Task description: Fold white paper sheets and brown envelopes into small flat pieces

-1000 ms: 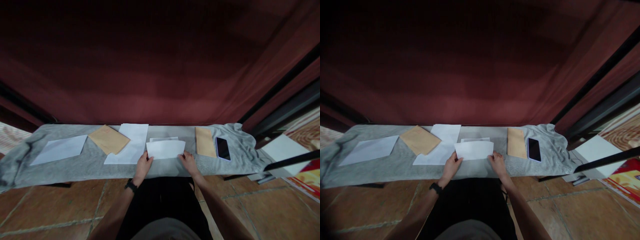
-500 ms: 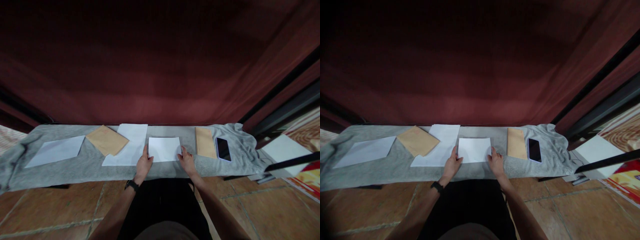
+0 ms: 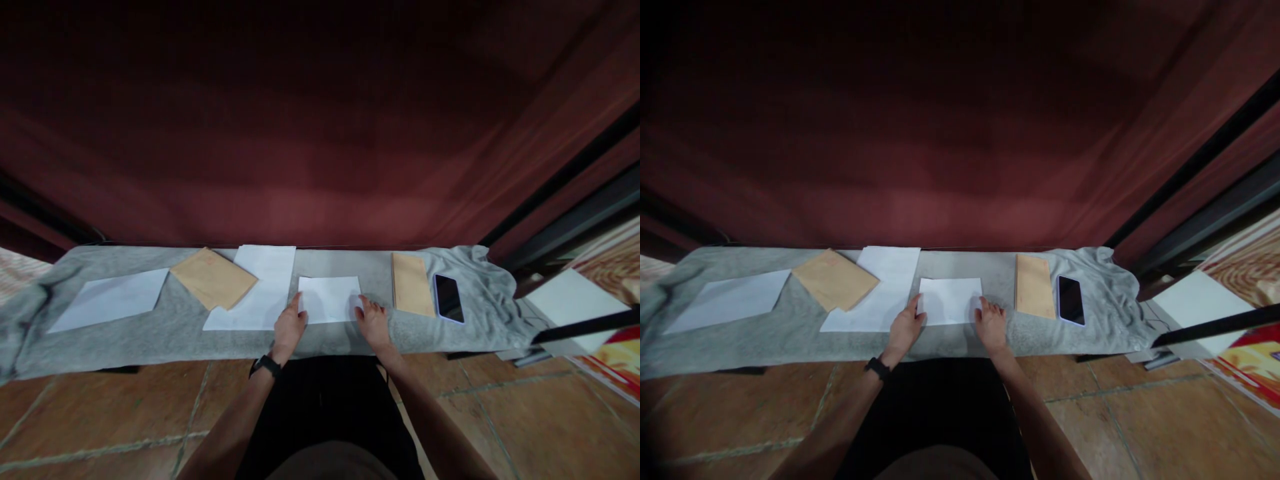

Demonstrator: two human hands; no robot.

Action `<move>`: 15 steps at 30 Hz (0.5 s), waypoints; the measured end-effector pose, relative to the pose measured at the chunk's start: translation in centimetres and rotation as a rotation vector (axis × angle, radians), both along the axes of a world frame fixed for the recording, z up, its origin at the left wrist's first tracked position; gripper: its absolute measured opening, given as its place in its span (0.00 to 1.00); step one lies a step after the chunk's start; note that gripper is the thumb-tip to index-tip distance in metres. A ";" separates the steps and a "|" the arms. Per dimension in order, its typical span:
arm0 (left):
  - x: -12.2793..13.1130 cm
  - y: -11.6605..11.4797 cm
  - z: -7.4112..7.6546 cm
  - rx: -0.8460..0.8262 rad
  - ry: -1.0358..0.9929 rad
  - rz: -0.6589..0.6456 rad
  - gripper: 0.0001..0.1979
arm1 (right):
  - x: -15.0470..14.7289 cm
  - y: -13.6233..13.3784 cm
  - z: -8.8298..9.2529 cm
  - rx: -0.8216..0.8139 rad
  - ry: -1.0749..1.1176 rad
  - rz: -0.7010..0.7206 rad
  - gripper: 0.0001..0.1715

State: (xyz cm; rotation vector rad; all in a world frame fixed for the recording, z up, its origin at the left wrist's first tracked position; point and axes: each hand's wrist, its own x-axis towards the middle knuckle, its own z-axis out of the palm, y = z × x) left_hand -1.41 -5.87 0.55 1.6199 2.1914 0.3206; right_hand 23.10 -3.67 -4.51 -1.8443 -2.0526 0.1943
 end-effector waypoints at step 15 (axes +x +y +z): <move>-0.2 0.0 -0.4 0.033 0.012 -0.079 0.23 | -6.4 -1.0 -1.1 0.137 0.063 0.211 0.28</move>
